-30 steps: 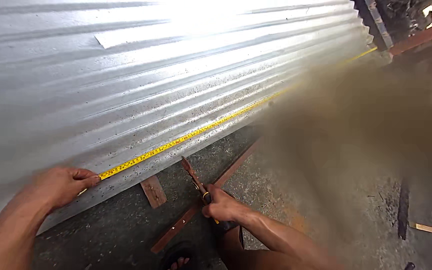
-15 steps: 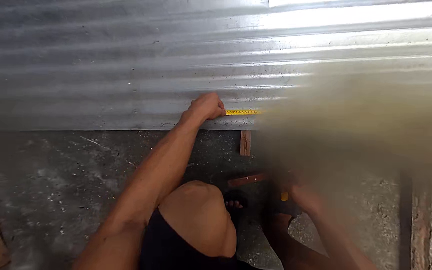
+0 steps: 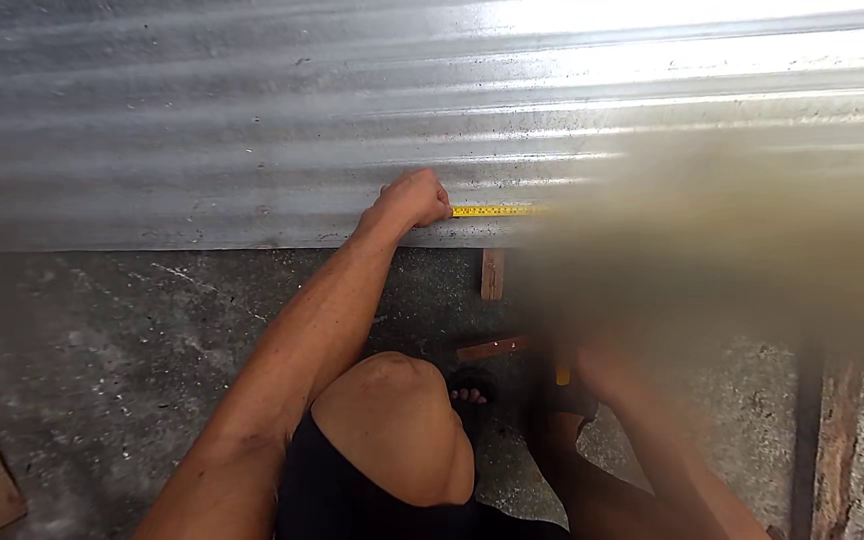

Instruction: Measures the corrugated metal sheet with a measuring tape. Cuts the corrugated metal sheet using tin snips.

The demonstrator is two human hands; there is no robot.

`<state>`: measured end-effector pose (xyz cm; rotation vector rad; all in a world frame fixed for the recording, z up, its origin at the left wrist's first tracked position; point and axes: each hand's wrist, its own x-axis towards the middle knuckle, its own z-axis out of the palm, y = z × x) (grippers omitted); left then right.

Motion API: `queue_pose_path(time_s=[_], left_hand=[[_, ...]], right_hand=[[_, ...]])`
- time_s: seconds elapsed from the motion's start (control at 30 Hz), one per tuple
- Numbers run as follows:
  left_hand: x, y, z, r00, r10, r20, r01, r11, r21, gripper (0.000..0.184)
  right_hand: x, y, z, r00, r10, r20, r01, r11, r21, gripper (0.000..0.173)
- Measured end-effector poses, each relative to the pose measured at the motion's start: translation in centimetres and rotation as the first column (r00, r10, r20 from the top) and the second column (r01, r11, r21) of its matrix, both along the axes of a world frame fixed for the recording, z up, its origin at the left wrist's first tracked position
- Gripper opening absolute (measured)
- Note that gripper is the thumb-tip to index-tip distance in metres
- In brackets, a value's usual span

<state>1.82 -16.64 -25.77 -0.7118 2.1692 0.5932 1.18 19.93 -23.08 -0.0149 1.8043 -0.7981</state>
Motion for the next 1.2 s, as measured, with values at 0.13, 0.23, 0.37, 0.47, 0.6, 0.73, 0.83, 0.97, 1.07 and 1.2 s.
queue_pose_path(time_s=[0.13, 0.23, 0.37, 0.47, 0.6, 0.73, 0.83, 0.97, 1.07, 1.2], left_hand=[[0.0, 0.0, -0.1, 1.000, -0.002, -0.006, 0.002, 1.000, -0.004, 0.025], [-0.1, 0.0, 0.0, 1.000, -0.002, 0.007, 0.002, 1.000, -0.009, 0.024], [-0.1, 0.0, -0.1, 1.000, 0.005, 0.020, -0.005, 1.000, -0.001, 0.024], [0.9, 0.3, 0.4, 0.996, -0.035, -0.082, 0.033, 0.999, -0.019, 0.026], [-1.0, 1.9, 8.8, 0.975, -0.092, 0.202, 0.067, 0.989, 0.129, 0.033], [0.4, 0.1, 0.0, 0.999, 0.009, -0.035, -0.009, 1.000, -0.006, 0.023], [0.1, 0.2, 0.0, 1.000, 0.013, -0.001, -0.013, 1.000, -0.015, 0.022], [0.2, 0.2, -0.1, 1.000, 0.013, -0.016, -0.013, 1.000, -0.015, 0.023], [0.1, 0.2, 0.0, 1.000, 0.021, -0.014, -0.021, 1.000, -0.017, 0.023], [0.0, 0.4, 0.1, 1.000, 0.015, -0.005, -0.015, 1.000, -0.019, 0.022]], right_hand=[[0.0, -0.1, -0.1, 1.000, -0.001, 0.002, 0.001, 1.000, 0.010, 0.066], [0.1, -0.2, 0.0, 1.000, 0.002, 0.006, -0.002, 1.000, 0.011, 0.065], [0.4, -0.5, 0.2, 1.000, 0.021, 0.020, -0.021, 1.000, 0.006, 0.068], [0.4, -0.6, 0.0, 1.000, 0.021, 0.019, -0.021, 1.000, -0.006, 0.070], [0.7, -0.9, -0.3, 1.000, 0.017, 0.023, -0.017, 1.000, -0.024, 0.068], [0.8, -1.1, -0.5, 1.000, 0.010, 0.019, -0.009, 0.999, -0.035, 0.066], [0.9, -1.1, -0.9, 1.000, -0.015, 0.019, 0.016, 0.999, -0.046, 0.061], [0.9, -1.1, -1.3, 0.995, -0.072, 0.069, 0.076, 0.996, -0.052, 0.053], [0.8, -1.2, -1.5, 0.996, -0.064, 0.066, 0.066, 0.997, -0.032, 0.048], [1.0, -2.0, -1.1, 0.998, -0.044, 0.053, 0.043, 0.999, 0.010, 0.053]])
